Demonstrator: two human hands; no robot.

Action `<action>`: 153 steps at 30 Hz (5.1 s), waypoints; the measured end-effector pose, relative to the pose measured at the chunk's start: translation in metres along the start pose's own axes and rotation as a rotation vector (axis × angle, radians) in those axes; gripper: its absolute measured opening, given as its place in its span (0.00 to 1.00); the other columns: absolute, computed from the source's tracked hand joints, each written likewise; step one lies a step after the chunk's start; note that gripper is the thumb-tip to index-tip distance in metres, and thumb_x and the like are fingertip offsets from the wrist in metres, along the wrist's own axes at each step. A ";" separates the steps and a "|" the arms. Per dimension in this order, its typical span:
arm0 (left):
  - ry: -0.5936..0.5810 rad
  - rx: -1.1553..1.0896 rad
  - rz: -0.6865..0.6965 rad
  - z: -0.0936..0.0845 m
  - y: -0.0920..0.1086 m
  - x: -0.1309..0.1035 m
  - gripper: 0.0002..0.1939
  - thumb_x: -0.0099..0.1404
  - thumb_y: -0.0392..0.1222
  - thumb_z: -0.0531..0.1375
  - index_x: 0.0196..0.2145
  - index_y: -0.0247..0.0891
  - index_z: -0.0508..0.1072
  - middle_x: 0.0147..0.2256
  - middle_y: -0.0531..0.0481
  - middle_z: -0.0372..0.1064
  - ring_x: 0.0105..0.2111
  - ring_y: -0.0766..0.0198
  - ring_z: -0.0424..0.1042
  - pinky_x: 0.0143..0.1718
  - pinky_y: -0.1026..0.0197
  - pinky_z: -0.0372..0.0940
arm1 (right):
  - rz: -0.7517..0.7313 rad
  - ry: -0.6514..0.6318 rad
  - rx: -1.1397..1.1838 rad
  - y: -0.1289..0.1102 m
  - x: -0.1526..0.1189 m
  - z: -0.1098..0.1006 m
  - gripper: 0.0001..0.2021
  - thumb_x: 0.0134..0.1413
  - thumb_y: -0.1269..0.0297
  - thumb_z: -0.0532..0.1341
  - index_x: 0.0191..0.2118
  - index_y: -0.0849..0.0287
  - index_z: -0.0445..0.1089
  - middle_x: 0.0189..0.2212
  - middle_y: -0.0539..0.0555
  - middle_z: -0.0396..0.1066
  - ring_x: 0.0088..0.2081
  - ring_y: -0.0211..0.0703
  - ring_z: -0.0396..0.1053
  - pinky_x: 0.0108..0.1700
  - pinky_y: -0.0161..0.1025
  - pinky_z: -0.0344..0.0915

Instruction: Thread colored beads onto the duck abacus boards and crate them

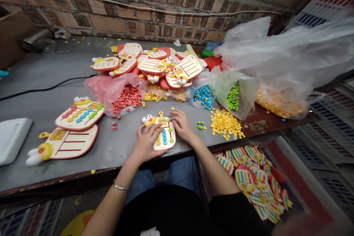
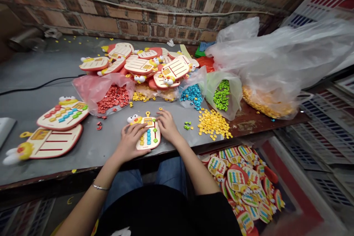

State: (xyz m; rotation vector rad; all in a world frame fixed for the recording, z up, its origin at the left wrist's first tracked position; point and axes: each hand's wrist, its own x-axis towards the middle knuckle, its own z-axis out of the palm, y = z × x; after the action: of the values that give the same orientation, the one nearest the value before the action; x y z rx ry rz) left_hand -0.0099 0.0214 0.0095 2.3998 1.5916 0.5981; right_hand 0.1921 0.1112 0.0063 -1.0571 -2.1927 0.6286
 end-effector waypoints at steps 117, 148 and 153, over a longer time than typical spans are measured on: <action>-0.014 -0.011 -0.002 0.002 0.000 0.000 0.40 0.52 0.61 0.64 0.59 0.42 0.62 0.60 0.42 0.60 0.59 0.46 0.56 0.61 0.42 0.39 | -0.027 0.040 -0.024 -0.007 -0.004 -0.025 0.07 0.60 0.68 0.56 0.33 0.56 0.70 0.35 0.56 0.74 0.39 0.45 0.72 0.44 0.41 0.68; -0.023 -0.103 0.022 0.006 -0.005 -0.001 0.40 0.55 0.62 0.62 0.61 0.43 0.60 0.61 0.42 0.58 0.60 0.44 0.54 0.61 0.41 0.40 | -0.182 -1.060 -0.166 0.007 0.139 -0.003 0.07 0.37 0.73 0.70 0.22 0.59 0.71 0.18 0.45 0.68 0.21 0.32 0.60 0.26 0.32 0.53; -0.017 -0.083 0.011 0.008 -0.005 -0.002 0.42 0.52 0.61 0.64 0.60 0.42 0.61 0.61 0.41 0.59 0.60 0.44 0.54 0.60 0.40 0.40 | -0.018 -1.016 -0.105 0.013 0.127 -0.013 0.07 0.40 0.70 0.69 0.22 0.60 0.70 0.17 0.44 0.66 0.21 0.33 0.61 0.26 0.32 0.54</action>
State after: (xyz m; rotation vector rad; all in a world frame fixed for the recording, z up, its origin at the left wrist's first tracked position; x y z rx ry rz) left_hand -0.0118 0.0224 0.0001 2.3491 1.5166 0.6306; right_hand 0.1457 0.2235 0.0478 -0.8433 -3.1014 1.2470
